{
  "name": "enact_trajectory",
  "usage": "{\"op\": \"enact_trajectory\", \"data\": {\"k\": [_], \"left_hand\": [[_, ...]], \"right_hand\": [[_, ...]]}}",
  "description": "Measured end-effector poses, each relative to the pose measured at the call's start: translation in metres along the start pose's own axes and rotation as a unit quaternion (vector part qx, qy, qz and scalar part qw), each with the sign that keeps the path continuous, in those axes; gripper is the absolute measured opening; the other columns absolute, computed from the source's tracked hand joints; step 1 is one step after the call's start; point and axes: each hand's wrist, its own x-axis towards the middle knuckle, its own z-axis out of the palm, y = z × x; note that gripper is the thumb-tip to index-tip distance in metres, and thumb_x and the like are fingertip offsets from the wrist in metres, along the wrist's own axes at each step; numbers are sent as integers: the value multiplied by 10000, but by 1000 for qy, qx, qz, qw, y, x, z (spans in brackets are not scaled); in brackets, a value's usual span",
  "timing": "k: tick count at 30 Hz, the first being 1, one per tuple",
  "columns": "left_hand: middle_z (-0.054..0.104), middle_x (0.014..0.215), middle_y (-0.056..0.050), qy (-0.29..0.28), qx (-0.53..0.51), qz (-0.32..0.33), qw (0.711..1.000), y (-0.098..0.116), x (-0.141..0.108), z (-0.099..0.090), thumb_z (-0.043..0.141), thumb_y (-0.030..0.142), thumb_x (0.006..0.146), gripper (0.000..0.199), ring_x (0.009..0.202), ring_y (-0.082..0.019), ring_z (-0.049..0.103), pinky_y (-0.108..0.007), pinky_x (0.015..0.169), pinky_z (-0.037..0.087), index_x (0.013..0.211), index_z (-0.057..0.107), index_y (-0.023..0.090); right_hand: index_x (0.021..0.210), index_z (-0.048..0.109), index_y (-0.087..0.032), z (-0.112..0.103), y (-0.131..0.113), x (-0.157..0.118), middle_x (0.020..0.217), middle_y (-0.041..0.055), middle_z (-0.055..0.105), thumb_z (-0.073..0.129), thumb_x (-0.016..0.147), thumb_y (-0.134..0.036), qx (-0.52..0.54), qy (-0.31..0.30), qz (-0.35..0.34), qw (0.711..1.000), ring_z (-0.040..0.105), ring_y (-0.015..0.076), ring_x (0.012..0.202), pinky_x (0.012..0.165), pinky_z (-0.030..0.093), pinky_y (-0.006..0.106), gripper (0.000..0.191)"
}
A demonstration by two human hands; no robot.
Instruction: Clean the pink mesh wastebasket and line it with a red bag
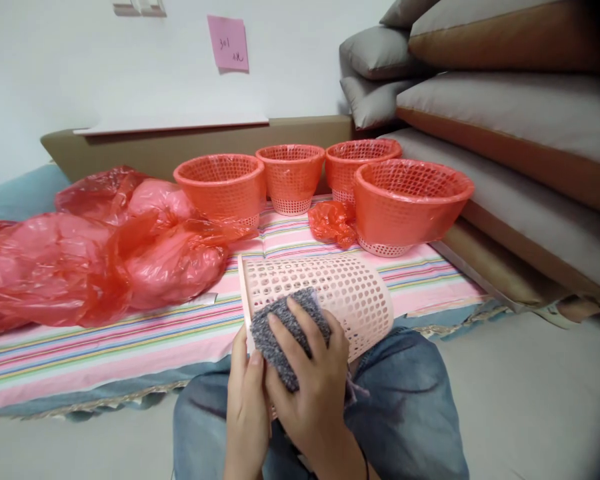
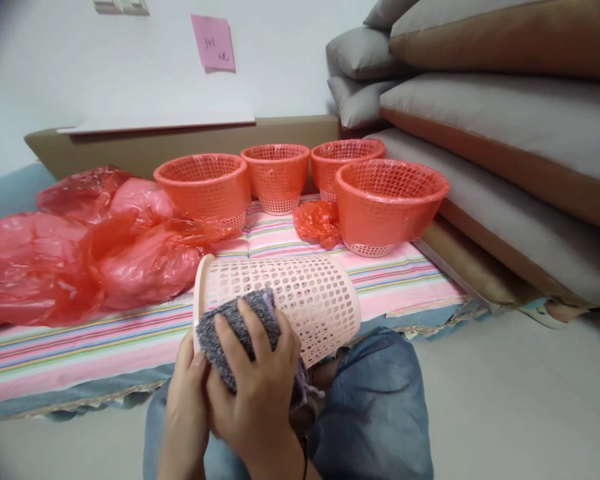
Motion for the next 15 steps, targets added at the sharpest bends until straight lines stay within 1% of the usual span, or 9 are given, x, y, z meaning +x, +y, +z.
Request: {"op": "enact_trajectory", "data": {"k": [2, 3, 5, 7, 8, 11, 13, 15], "left_hand": [[646, 1307, -42, 14, 13, 25, 1000, -2, 0, -3, 493, 516, 917, 444, 1250, -239, 563, -323, 1052, 439, 1255, 602, 249], [651, 1299, -42, 13, 19, 35, 999, -2, -1, -3, 489, 516, 923, 436, 1253, -240, 561, -324, 1065, 427, 1243, 615, 249], [665, 1277, -39, 9, 26, 52, 998, 0, -4, -3, 497, 517, 923, 430, 1254, -242, 562, -319, 1074, 418, 1231, 635, 251], [699, 1214, -44, 16, 16, 52, 998, 2, -8, -1, 520, 521, 910, 442, 1218, -244, 592, -314, 1042, 448, 1228, 647, 242], [719, 1170, -50, 17, 6, 39, 999, 3, -9, -1, 530, 524, 903, 461, 1174, -245, 622, -318, 1007, 478, 1244, 640, 235], [771, 983, -70, -3, -39, -16, 999, -3, -12, -2, 556, 553, 875, 551, 927, -247, 718, -337, 810, 578, 1305, 598, 211], [778, 885, -73, -19, -69, -36, 997, -9, -12, -3, 570, 567, 860, 583, 792, -244, 732, -340, 701, 596, 1318, 584, 208], [776, 853, -72, -25, -93, -44, 994, -13, -11, -3, 570, 563, 859, 564, 764, -249, 734, -344, 661, 598, 1302, 592, 215]], "right_hand": [[1255, 630, -269, 0, -7, -1, 1386, 47, 573, 553, 892, -273, 13, 1, -3, 1000, 480, 326, 1245, 1043, 364, 537, 371], [1257, 626, -262, -1, -5, -1, 1387, 53, 571, 551, 891, -266, 14, 0, -5, 1000, 483, 327, 1240, 1037, 368, 537, 374], [1275, 608, -250, -4, 8, 0, 1392, 67, 563, 549, 889, -256, 7, -4, -8, 1000, 483, 326, 1243, 1032, 373, 537, 390], [1286, 591, -239, -8, 30, 1, 1385, 82, 566, 561, 892, -267, -15, 8, 1, 1000, 502, 310, 1236, 1036, 377, 528, 396], [1287, 587, -235, -10, 44, 2, 1377, 89, 573, 569, 896, -283, -29, 23, 12, 999, 517, 300, 1229, 1039, 377, 522, 395], [1280, 598, -218, -18, 84, 3, 1349, 107, 597, 572, 909, -333, -66, 78, 56, 993, 548, 282, 1225, 1047, 381, 507, 390], [1266, 618, -201, -23, 107, 1, 1328, 124, 613, 565, 910, -347, -87, 109, 83, 987, 559, 289, 1226, 1043, 389, 510, 388], [1254, 634, -187, -27, 121, 0, 1313, 138, 624, 560, 910, -356, -102, 130, 107, 980, 569, 302, 1221, 1036, 395, 524, 390]]}}
